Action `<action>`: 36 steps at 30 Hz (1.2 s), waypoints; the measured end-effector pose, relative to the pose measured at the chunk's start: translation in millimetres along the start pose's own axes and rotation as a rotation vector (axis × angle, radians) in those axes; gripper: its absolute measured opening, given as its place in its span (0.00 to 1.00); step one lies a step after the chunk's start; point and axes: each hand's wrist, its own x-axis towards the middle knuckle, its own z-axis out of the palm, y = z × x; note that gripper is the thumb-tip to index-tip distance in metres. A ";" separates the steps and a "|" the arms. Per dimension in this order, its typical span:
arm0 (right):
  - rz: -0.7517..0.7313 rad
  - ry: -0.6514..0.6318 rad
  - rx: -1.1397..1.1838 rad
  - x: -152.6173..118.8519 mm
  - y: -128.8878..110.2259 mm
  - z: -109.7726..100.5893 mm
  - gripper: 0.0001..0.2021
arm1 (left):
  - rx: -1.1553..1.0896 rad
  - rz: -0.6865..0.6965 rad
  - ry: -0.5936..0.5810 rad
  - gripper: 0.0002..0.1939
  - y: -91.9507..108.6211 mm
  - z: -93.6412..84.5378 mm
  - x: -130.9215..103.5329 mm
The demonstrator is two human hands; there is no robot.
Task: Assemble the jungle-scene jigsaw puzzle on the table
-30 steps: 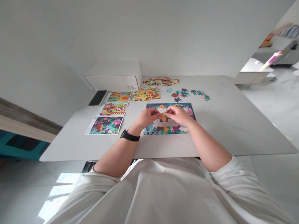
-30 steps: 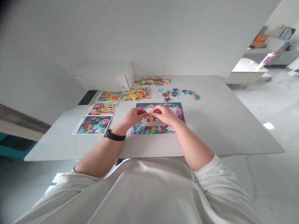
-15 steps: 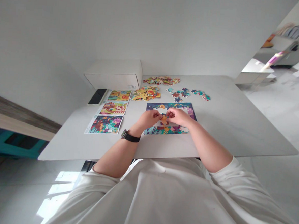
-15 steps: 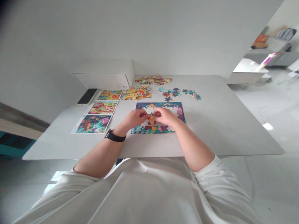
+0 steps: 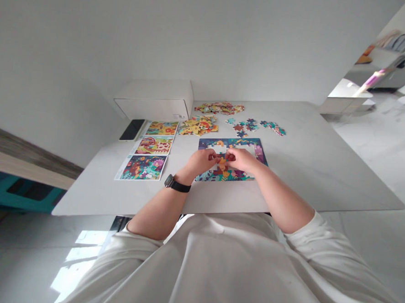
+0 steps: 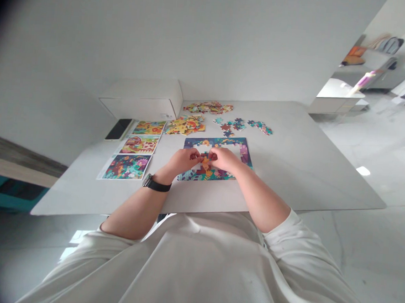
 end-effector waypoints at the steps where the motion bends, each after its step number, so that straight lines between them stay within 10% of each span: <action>1: -0.002 0.004 -0.008 -0.5 -0.8 0.0 0.08 | 0.010 0.003 0.018 0.08 -0.8 -0.1 -0.2; 10: -0.008 0.016 -0.123 -2.1 -7.8 -1.0 0.07 | 0.113 0.212 0.057 0.15 -10.9 3.4 5.3; 36: -0.011 -0.038 -0.169 -4.0 -9.0 -2.9 0.06 | 0.172 0.276 -0.009 0.15 -12.0 7.3 15.9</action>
